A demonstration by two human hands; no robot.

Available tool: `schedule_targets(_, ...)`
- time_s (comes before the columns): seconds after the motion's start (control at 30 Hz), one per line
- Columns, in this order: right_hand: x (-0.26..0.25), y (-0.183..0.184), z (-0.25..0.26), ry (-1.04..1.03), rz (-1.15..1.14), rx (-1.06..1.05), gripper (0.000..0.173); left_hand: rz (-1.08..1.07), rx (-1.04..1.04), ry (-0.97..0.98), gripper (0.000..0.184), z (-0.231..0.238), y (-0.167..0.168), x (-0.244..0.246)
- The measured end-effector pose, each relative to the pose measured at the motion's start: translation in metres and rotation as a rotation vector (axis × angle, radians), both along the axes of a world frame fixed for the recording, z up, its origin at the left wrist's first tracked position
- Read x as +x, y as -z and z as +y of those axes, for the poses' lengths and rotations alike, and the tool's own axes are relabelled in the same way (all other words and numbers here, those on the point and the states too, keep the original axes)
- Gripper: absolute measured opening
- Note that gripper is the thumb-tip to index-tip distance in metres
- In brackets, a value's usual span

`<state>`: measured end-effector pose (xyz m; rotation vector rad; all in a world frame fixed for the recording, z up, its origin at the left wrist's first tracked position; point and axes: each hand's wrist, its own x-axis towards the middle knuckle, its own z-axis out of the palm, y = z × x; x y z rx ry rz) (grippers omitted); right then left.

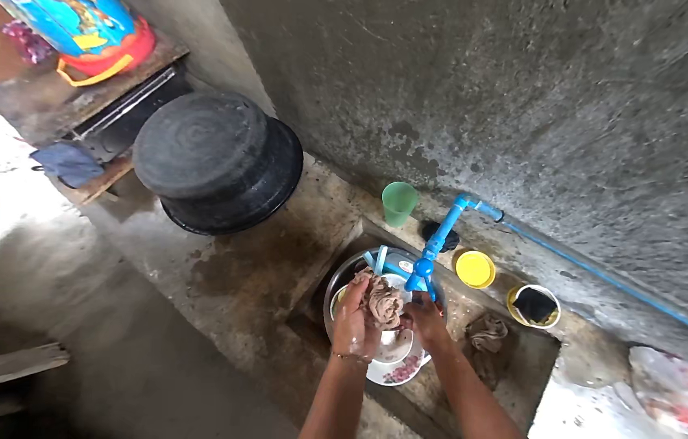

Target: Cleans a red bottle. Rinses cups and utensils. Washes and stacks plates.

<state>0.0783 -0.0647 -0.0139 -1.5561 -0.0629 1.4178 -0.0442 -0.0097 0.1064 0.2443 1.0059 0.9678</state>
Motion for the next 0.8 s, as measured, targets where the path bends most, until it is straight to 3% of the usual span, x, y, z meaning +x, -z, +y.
schedule_targets(0.1,-0.001,-0.003,-0.003,0.004,0.006,0.040,0.042,0.226,-0.034,0.051,0.029,-0.003,0.017,0.017)
schedule_targets(0.2,-0.002,-0.001,-0.009,0.031,0.008,0.040,0.042,0.505,-0.016,0.393,0.038,-0.006,0.030,0.020)
schedule_targets(0.3,0.005,0.004,-0.012,0.077,0.013,0.035,0.045,0.748,0.195,0.656,0.039,-0.011,0.040,0.011)
schedule_targets(0.43,0.021,0.000,-0.013,0.151,0.084,0.041,0.043,1.022,0.350,0.715,0.038,-0.007,0.071,-0.020)
schedule_targets(0.5,0.036,-0.005,-0.015,0.216,0.131,0.041,0.037,1.220,0.398,0.938,0.045,0.002,0.094,-0.043)
schedule_targets(0.57,0.055,-0.006,-0.020,0.305,0.128,0.051,0.031,1.302,0.440,1.228,0.056,0.006,0.122,-0.061)
schedule_targets(0.63,0.074,-0.004,-0.025,0.431,0.068,0.064,0.031,1.335,0.459,1.388,0.063,0.005,0.144,-0.067)
schedule_targets(0.8,0.115,0.008,-0.022,0.714,-0.070,0.094,0.051,1.383,0.529,1.407,0.054,0.009,0.148,-0.062)
